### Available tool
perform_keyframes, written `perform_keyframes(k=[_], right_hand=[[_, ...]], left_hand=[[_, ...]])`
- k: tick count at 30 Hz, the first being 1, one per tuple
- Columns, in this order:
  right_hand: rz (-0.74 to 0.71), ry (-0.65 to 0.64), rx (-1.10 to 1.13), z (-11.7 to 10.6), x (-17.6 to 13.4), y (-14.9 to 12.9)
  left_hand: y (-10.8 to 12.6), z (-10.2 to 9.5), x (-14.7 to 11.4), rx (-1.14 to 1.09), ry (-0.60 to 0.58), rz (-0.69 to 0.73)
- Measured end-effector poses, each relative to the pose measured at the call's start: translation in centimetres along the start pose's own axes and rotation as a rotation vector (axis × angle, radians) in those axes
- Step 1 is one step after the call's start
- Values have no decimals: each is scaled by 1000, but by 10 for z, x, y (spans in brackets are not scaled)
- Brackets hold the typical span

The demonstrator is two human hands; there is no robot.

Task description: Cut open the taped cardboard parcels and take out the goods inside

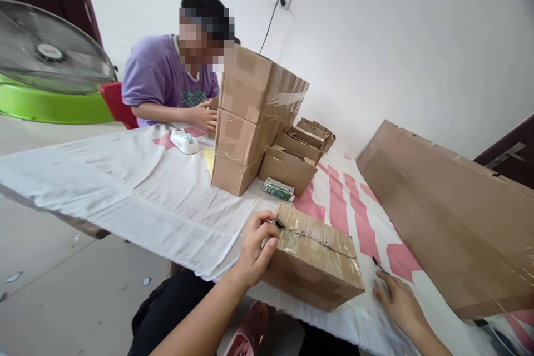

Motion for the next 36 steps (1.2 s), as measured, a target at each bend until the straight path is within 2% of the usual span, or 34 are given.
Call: perform_keyframes(k=[3,7,12,17,20,23,25,26,28,31,33,36], right_hand=[[26,-18,-114,12,1,21],[49,84,-260,1,4,22],[200,-41,-410,-5,7,27],[193,-13,-331,5,12,36],[117,123,-211,-8,26,28],[37,313,-105,-41,38,-5],[-63,402,-27,-68,41,-44],[-159,405,18,-81,40,-69],[-374,349,90,-104,35,-122],[-692,143,61,-122,23,-197],[-812,77,2,-127,17,-234],[-908,40,-101,-128,17,-267]], left_hand=[[-3,1,-1,-21,-6,-16],[-6,-1,-1,-67,-15,-15],[-10,-1,-2,-134,-54,-35],[-11,0,-4,-158,-71,-39],[-11,0,-5,-165,-65,-34],[-11,0,-5,-178,-65,-47],[-11,0,-5,-196,-76,-76],[-11,1,-4,-214,-93,-98],[-13,2,-3,-276,-143,-157],[-17,2,0,-392,-216,-216],[-19,1,2,-424,-238,-215],[-21,-1,4,-423,-245,-204]])
Point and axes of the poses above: each hand's wrist, its own x-axis towards the middle knuckle, its own z-axis out of the palm, y = z × x, the point moved 2 cm from there along x, towards the middle knuckle, and after that the axes turned 1 degree about z, right-handed, at the moved point
